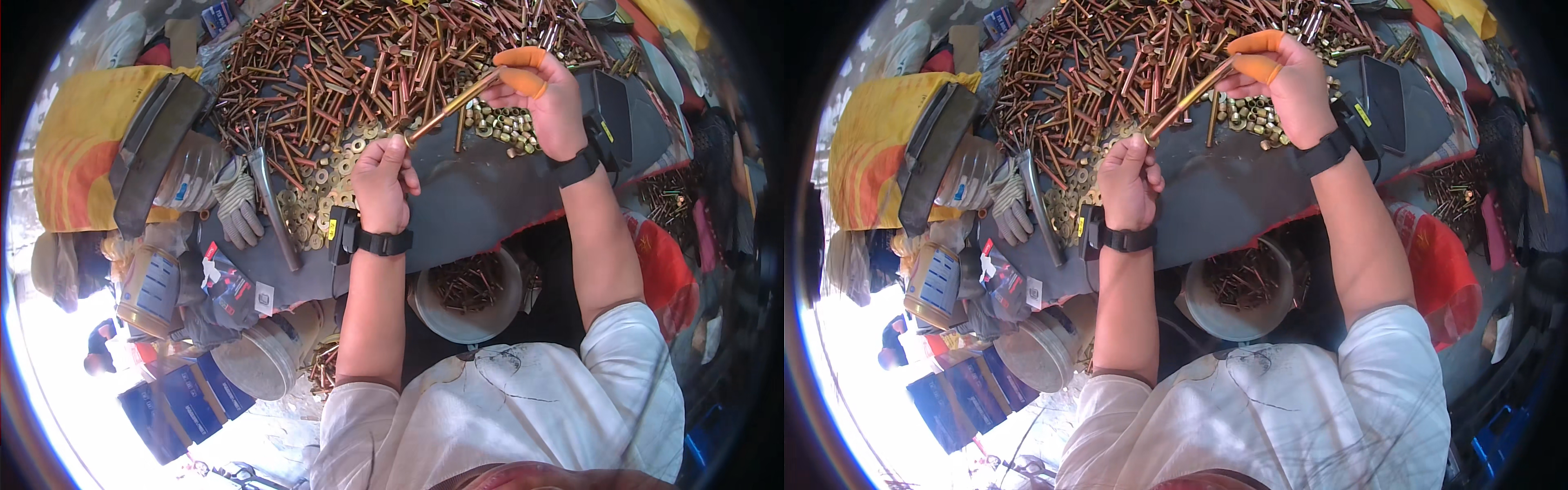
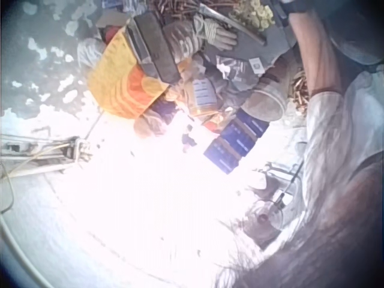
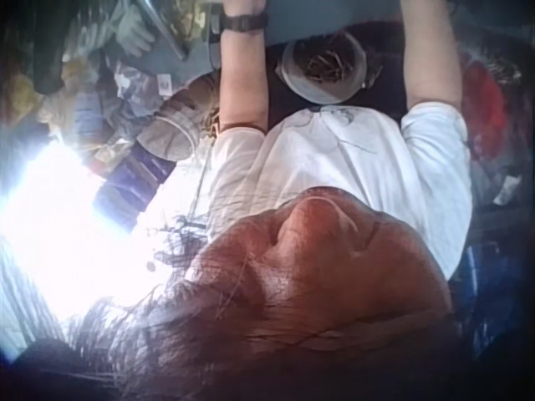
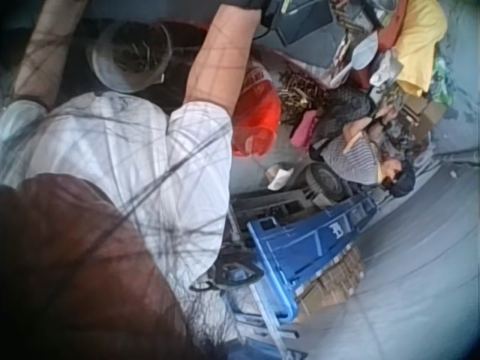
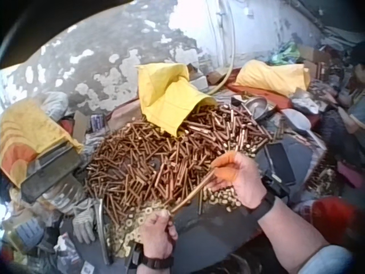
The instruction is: Fitting small metal tubes into circular metal washers on a workbench.
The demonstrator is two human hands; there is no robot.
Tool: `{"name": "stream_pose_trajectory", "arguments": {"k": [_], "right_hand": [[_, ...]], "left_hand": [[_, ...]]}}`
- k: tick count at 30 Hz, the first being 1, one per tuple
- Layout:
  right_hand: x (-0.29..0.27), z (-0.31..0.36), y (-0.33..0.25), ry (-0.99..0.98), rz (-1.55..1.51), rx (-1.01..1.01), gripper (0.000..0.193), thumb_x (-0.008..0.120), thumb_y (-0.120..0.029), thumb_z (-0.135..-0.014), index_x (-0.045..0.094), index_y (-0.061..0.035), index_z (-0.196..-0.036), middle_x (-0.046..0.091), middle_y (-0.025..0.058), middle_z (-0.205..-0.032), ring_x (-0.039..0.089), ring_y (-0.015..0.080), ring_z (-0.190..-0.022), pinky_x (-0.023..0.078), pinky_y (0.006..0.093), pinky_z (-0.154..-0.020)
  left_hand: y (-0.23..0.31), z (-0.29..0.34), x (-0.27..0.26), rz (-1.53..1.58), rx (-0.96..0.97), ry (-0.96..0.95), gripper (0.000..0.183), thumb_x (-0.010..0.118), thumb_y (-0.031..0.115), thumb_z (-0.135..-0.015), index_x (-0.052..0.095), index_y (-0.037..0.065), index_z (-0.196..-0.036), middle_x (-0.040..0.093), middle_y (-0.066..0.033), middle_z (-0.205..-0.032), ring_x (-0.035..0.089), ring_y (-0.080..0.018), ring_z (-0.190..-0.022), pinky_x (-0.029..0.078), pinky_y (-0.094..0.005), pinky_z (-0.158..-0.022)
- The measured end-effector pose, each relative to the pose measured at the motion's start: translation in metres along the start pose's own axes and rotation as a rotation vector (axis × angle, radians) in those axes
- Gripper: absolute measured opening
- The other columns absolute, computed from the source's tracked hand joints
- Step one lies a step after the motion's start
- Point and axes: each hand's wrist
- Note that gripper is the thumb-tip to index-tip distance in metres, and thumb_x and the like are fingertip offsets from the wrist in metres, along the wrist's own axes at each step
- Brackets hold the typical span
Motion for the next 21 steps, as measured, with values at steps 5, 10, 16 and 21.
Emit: {"name": "stream_pose_trajectory", "arguments": {"k": [5, 10, 16, 21], "right_hand": [[0.012, 0.006, 0.005, -0.08, 0.107, 0.157, 0.018, 0.061, -0.01, -0.085, 0.057, 0.0013, -0.099, 0.066, 0.013, -0.084, 0.067, 0.0202, -0.07, 0.055, 0.0277, -0.063], [0.022, 0.013, 0.014, -0.271, 0.334, 0.237, 0.015, 0.066, -0.013, -0.083, 0.061, -0.0009, -0.089, 0.06, 0.0029, -0.07, 0.059, 0.0099, -0.059, 0.049, 0.0214, -0.055], [-0.008, 0.009, 0.024, -0.298, 1.429, -0.256, 0.022, 0.072, -0.022, -0.074, 0.061, -0.0059, -0.085, 0.063, 0.0092, -0.07, 0.062, 0.0237, -0.064, 0.045, 0.0347, -0.055], [0.004, 0.011, 0.033, -0.264, 1.487, -0.296, 0.025, 0.072, -0.02, -0.07, 0.053, -0.0049, -0.077, 0.061, 0.0123, -0.071, 0.06, 0.0325, -0.069, 0.046, 0.0418, -0.059]], "left_hand": [[0.004, 0.007, 0.021, -0.096, 0.008, 0.095, 0.018, 0.057, 0.021, -0.091, 0.059, 0.003, -0.089, 0.053, -0.0021, -0.068, 0.05, -0.0088, -0.047, 0.04, -0.0206, -0.039], [0.003, 0.008, 0.021, -0.113, -0.089, -0.114, 0.021, 0.058, 0.021, -0.091, 0.06, 0.001, -0.097, 0.05, 0.0009, -0.066, 0.041, -0.0053, -0.044, 0.034, -0.0199, -0.038], [0.0, 0.001, 0.007, 0.139, -0.214, -0.122, 0.023, 0.063, 0.022, -0.087, 0.062, 0.0, -0.093, 0.043, 0.004, -0.061, 0.038, -0.0048, -0.044, 0.033, -0.0201, -0.038], [0.001, 0.001, 0.005, 0.129, -0.199, -0.091, 0.023, 0.063, 0.022, -0.087, 0.062, 0.0, -0.093, 0.041, 0.0042, -0.061, 0.037, -0.0049, -0.045, 0.032, -0.0201, -0.038]]}}
Point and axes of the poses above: each hand's wrist, its own z-axis away from the middle knuckle, its own x-axis out of the palm, y = z × x
